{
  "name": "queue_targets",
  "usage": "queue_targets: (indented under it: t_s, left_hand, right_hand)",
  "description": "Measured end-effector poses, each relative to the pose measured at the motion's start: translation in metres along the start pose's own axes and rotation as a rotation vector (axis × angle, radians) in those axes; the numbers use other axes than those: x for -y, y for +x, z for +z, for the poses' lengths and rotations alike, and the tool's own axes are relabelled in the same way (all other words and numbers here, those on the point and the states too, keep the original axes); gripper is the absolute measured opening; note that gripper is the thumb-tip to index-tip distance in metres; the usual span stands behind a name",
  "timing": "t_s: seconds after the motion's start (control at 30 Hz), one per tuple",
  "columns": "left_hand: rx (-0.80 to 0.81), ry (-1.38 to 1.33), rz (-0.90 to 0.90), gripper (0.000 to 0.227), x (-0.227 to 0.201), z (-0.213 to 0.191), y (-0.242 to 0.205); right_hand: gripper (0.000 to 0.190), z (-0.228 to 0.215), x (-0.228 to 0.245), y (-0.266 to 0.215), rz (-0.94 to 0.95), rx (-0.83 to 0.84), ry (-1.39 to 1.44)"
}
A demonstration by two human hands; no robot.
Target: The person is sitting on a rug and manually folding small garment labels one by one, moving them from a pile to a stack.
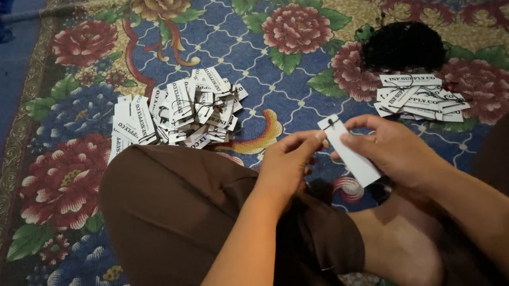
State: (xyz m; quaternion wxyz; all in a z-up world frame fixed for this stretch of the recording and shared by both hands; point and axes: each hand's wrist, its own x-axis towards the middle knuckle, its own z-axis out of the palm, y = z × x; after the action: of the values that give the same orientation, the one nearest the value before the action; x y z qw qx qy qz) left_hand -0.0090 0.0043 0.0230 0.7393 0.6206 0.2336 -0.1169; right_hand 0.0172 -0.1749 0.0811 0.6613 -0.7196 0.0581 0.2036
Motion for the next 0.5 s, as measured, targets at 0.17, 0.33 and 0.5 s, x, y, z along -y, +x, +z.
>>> queue_targets:
  t_s: [0.17, 0.33, 0.5]
  left_hand:
    - [-0.024, 0.000, 0.034, 0.020, 0.004, 0.003, 0.007]
    - [-0.001, -0.012, 0.064, 0.020, 0.006, 0.001, 0.003]
    - [-0.001, -0.012, 0.072, 0.025, 0.005, 0.002, 0.002]
  right_hand:
    - [0.041, -0.004, -0.010, 0.012, 0.031, -0.026, -0.336]
    - [0.038, 0.007, -0.007, 0.003, -0.012, 0.006, -0.430]
    - [0.027, 0.008, -0.013, 0.008, 0.056, -0.066, -0.684]
